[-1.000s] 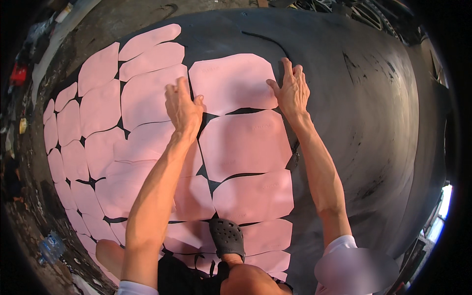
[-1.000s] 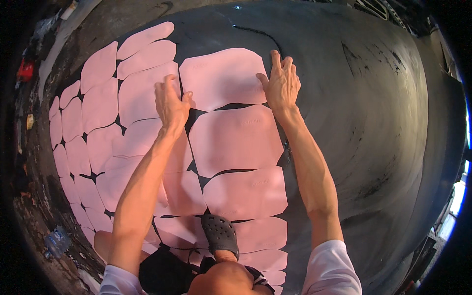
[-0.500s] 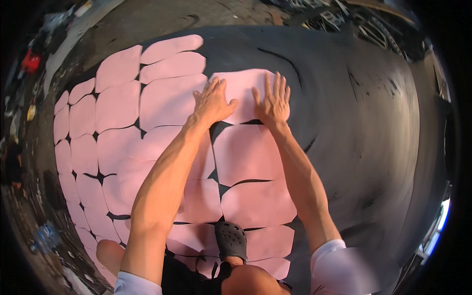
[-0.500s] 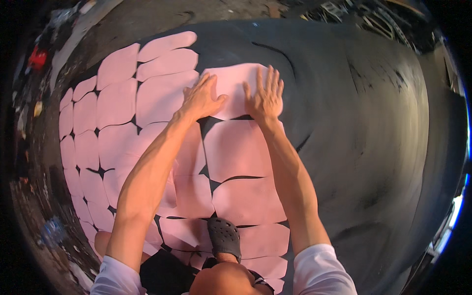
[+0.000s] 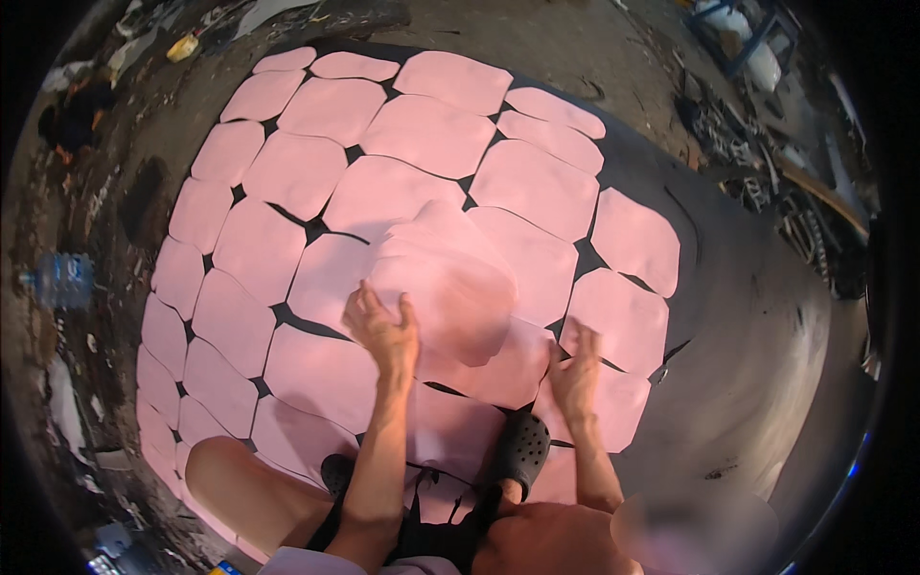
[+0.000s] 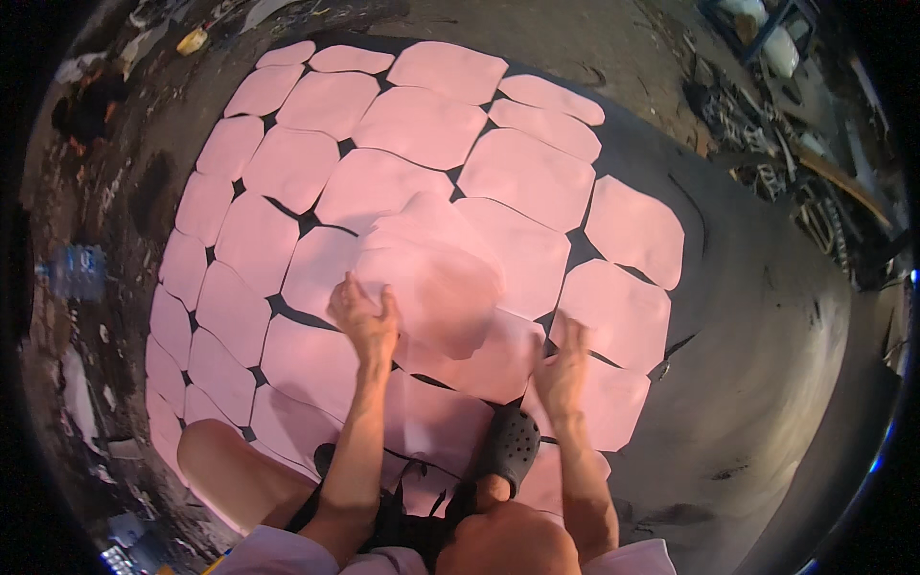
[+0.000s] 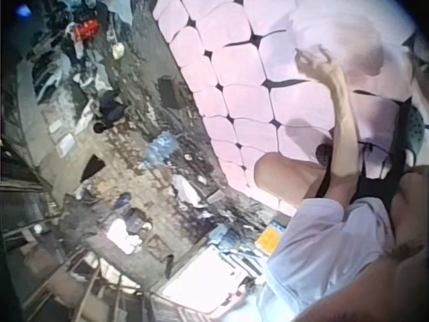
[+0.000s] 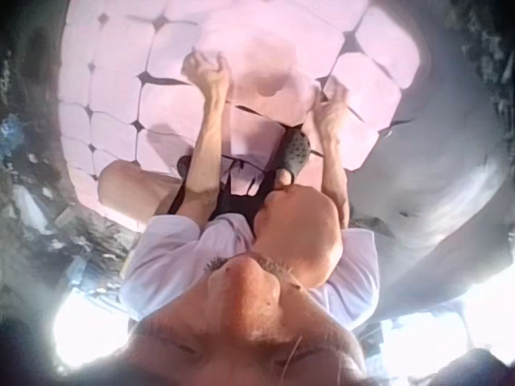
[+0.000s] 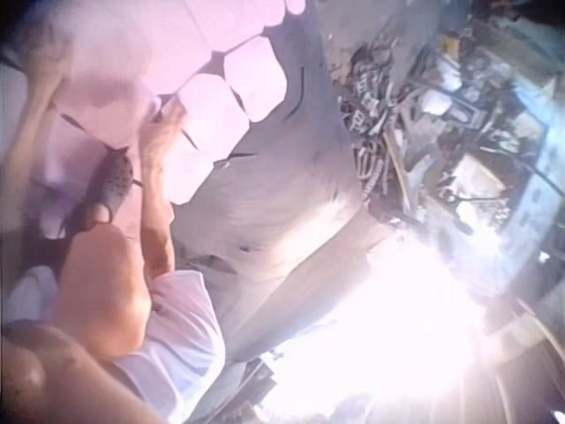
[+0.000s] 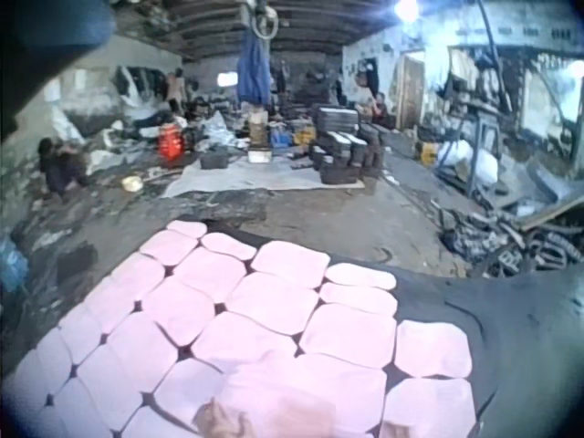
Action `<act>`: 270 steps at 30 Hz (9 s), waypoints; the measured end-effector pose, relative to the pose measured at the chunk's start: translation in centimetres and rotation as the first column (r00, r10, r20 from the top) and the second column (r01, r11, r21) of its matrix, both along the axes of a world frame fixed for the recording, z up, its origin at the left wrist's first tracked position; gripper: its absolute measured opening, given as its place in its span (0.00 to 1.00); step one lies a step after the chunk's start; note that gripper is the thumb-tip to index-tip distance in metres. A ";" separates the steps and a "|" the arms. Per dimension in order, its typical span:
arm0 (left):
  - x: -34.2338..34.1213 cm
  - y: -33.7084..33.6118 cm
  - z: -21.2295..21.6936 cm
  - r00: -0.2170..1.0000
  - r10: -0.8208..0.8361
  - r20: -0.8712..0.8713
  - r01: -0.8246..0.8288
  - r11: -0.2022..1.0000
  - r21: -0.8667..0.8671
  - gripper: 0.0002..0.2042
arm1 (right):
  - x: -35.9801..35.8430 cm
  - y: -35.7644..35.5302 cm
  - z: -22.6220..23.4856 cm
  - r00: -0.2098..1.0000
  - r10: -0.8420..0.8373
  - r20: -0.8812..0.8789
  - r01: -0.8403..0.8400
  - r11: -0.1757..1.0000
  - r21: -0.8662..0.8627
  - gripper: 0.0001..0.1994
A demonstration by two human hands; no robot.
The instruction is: The person arranges pink foam pieces on a dark surface, pressing them into place to form a pattern. The person then uses a knife to trim the edges of the assembled foam.
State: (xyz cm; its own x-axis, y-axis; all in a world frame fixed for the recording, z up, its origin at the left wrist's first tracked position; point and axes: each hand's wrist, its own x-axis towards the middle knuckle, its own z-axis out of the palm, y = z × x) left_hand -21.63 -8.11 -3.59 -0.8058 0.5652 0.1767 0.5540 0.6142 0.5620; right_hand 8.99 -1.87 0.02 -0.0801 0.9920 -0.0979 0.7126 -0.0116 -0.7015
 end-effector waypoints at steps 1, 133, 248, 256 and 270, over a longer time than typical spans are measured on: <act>0.4 0.3 -0.3 0.999 -0.031 0.017 0.030 0.998 0.057 0.40 | -2.9 -0.6 1.2 0.992 0.127 0.015 -0.127 0.989 0.074 0.32; 21.4 45.1 -4.1 0.267 -0.963 -0.038 0.947 0.269 -0.177 0.33 | 16.0 41.5 -6.8 0.820 0.027 0.572 -0.147 0.975 0.165 0.31; -20.1 -17.9 -8.7 0.231 0.926 -0.297 -0.901 0.089 -0.424 0.45 | -12.2 10.8 -2.9 0.729 0.587 0.352 -0.532 0.810 -0.248 0.82; -22.7 -18.5 -8.7 0.356 0.915 -0.189 -0.874 0.254 -0.414 0.41 | -16.1 14.1 1.8 0.891 0.442 0.102 -0.275 0.705 -0.653 0.65; -23.7 -16.3 -9.0 0.796 0.604 0.047 -0.520 0.722 -0.457 0.34 | -11.5 -4.5 13.4 0.974 -0.096 0.204 0.192 0.826 -0.530 0.48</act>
State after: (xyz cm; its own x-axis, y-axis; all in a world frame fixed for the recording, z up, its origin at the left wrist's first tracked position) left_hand -45.33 -24.45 -12.55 -0.9900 -0.0186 -0.1395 -0.0526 0.9681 0.2448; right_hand -2.51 -6.40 13.42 0.1240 0.7730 -0.6222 0.7745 -0.4674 -0.4263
